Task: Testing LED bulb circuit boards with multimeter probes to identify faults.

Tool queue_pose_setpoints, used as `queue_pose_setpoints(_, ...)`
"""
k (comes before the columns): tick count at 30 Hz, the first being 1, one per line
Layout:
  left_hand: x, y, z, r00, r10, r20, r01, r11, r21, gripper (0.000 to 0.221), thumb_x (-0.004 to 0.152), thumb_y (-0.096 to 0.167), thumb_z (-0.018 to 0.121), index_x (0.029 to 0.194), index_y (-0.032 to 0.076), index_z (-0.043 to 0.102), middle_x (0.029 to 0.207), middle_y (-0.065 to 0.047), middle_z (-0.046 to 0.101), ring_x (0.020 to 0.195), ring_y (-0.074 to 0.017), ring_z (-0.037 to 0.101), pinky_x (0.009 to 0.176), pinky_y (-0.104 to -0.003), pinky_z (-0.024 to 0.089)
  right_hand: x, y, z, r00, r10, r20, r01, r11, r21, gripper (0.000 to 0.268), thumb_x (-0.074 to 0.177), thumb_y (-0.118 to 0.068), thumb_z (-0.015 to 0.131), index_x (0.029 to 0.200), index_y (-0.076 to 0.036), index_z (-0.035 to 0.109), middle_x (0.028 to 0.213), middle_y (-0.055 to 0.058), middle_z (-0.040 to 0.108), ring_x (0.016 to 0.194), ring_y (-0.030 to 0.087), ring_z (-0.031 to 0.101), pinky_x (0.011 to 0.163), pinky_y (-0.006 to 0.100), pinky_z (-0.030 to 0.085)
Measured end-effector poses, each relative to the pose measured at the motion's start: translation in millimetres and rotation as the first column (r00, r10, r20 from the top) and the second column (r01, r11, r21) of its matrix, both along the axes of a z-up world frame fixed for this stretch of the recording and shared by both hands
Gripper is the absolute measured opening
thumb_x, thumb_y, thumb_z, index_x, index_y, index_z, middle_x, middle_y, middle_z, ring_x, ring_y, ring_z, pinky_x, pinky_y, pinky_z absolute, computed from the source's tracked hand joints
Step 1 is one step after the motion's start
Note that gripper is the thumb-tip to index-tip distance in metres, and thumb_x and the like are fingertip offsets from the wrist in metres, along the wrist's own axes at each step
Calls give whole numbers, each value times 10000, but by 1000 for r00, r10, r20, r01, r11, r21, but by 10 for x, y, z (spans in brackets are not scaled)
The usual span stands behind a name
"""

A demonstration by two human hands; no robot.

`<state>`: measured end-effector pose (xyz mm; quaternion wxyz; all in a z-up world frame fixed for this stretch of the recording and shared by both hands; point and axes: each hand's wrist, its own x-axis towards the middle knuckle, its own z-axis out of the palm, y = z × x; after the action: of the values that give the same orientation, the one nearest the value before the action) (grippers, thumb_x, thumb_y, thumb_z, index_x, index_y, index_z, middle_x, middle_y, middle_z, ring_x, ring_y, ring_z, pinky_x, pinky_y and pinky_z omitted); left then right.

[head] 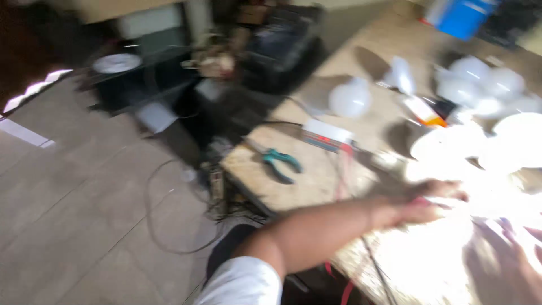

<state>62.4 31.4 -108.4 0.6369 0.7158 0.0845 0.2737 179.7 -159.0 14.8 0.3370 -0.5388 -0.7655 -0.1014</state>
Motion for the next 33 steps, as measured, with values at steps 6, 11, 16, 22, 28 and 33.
queue_pose_setpoints(6,-367,-193,636,975,160,-152,-115,957,267,359,931,323,572,1251,162,599,1138,-40,708,936,-185,701,824,-305,534,606,57,-628,724,-376,-578,206,918,-340,133,1079,-23,544,1149,77,597,1203,149,641,1167,214,606,1125,292,455)
queue_pose_setpoints(11,-479,-266,913,989,123,83,-142,950,278,158,949,176,686,1040,110,575,1223,-115,722,1117,-309,716,891,-394,609,180,195,5,615,-515,-596,308,854,-420,169,1021,-213,733,1142,-95,740,1007,105,756,854,145,693,672,311,557)
queue_pose_setpoints(16,-527,-328,1047,974,203,99,-223,938,267,153,952,152,720,982,65,597,1162,-128,753,1068,-303,743,846,-389,631,100,228,23,620,-504,-601,276,857,-435,136,977,-260,741,1075,-166,751,866,19,763,788,69,671,667,272,546)
queue_pose_setpoints(22,-519,-361,1082,972,206,112,-228,943,243,144,971,106,693,983,12,584,1149,-201,740,1071,-377,727,871,-458,616,148,226,-37,608,-457,-649,236,884,-403,148,965,-232,747,1081,-141,750,835,39,745,764,72,653,653,285,547)
queue_pose_setpoints(28,-521,-371,1125,970,211,119,-234,943,235,160,973,112,701,981,1,586,1143,-205,741,1065,-375,730,875,-453,615,132,199,2,612,-443,-655,222,891,-395,152,978,-210,715,1081,-101,739,916,101,760,869,126,668,693,324,555)
queue_pose_setpoints(33,-522,-369,1146,972,209,105,-228,950,215,170,971,114,701,978,-7,582,1135,-214,741,1068,-382,727,879,-462,614,115,188,44,611,-431,-664,207,896,-392,153,978,-206,715,1083,-96,734,929,106,762,878,128,670,698,330,560)
